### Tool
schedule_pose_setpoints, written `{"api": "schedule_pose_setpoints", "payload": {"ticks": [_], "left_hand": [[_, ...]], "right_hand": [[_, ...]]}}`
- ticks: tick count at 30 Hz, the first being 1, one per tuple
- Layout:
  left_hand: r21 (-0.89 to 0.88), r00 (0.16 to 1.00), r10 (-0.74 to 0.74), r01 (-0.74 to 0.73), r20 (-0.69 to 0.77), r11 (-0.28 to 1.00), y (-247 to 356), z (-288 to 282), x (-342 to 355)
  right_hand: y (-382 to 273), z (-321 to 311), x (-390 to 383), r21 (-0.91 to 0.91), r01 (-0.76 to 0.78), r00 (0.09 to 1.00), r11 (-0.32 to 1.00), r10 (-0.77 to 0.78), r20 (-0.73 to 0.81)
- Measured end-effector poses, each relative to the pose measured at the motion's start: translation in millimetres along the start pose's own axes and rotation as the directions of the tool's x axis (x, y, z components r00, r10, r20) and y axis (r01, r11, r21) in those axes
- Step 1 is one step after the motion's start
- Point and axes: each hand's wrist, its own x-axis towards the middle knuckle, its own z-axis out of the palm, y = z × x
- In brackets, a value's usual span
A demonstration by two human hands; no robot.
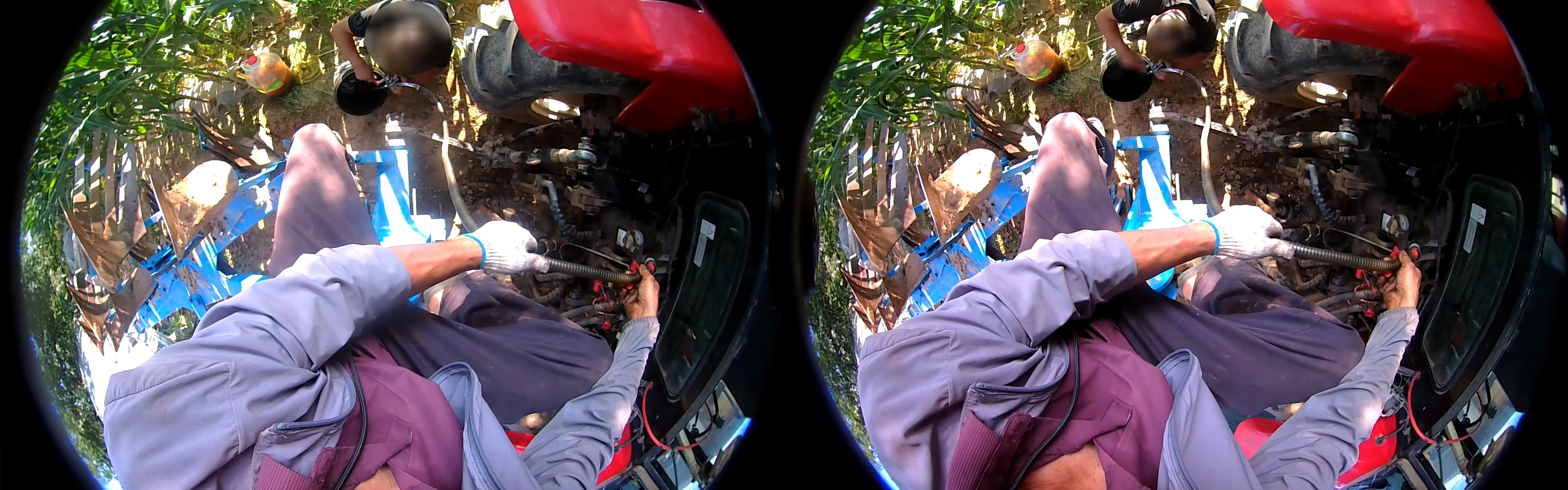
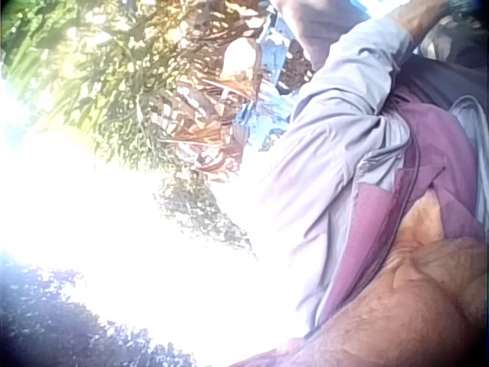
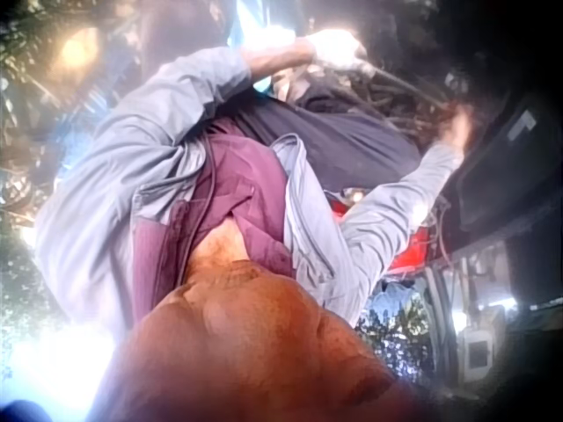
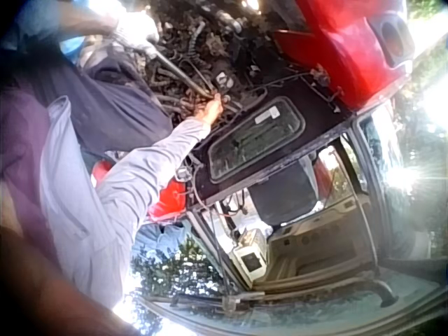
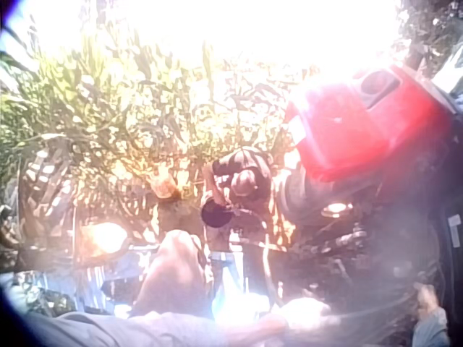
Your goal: The person sits on a red tractor in a field and uses a flexible hose to flush a specific component within the engine bay. The camera wearer manipulates the hose with both hands, directing it into the machinery.
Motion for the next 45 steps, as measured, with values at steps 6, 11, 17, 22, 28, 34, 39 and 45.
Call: {"api": "schedule_pose_setpoints", "payload": {"ticks": [6,11,17,22,28,34,39,45], "left_hand": [[-0.002,0.999,0.032,-0.032,-0.02,0.999,-4.0,6.9,0.8],[0.006,0.999,0.039,-0.039,-0.01,0.999,-4.1,6.0,1.2],[-0.002,1.0,0.019,-0.019,-0.02,1.0,0.1,-0.2,-3.0],[0.009,1.0,-0.005,0.005,0.014,1.0,1.8,-5.4,-4.8],[-0.014,0.999,0.03,-0.03,-0.016,0.999,0.2,7.5,2.4],[0.001,0.999,-0.037,0.037,0.026,0.999,7.1,2.3,-2.3],[0.019,0.996,-0.031,0.03,0.088,0.999,14.2,-1.0,-2.1],[-0.042,1.0,-0.006,0.005,-0.03,0.999,8.4,6.3,-5.2]], "right_hand": [[-0.4,-2.2,1.2,-0.022,-0.001,1.0,1.0,0.0,-0.013],[-2.4,3.4,-5.0,-0.001,0.017,1.0,1.0,-0.017,-0.012],[-3.0,4.1,-5.8,0.008,0.013,1.0,1.0,-0.013,0.003],[-1.0,4.7,-6.2,0.013,0.003,1.0,1.0,-0.003,0.011],[-1.1,2.3,-14.6,0.025,-0.015,1.0,1.0,0.015,-0.022],[-3.1,11.9,-11.8,0.001,0.02,0.999,1.0,-0.02,-0.034],[-1.7,8.4,-14.4,0.029,0.023,0.999,0.999,-0.022,-0.037],[-5.2,15.8,-19.0,0.024,0.022,0.997,0.999,-0.02,-0.073]]}}
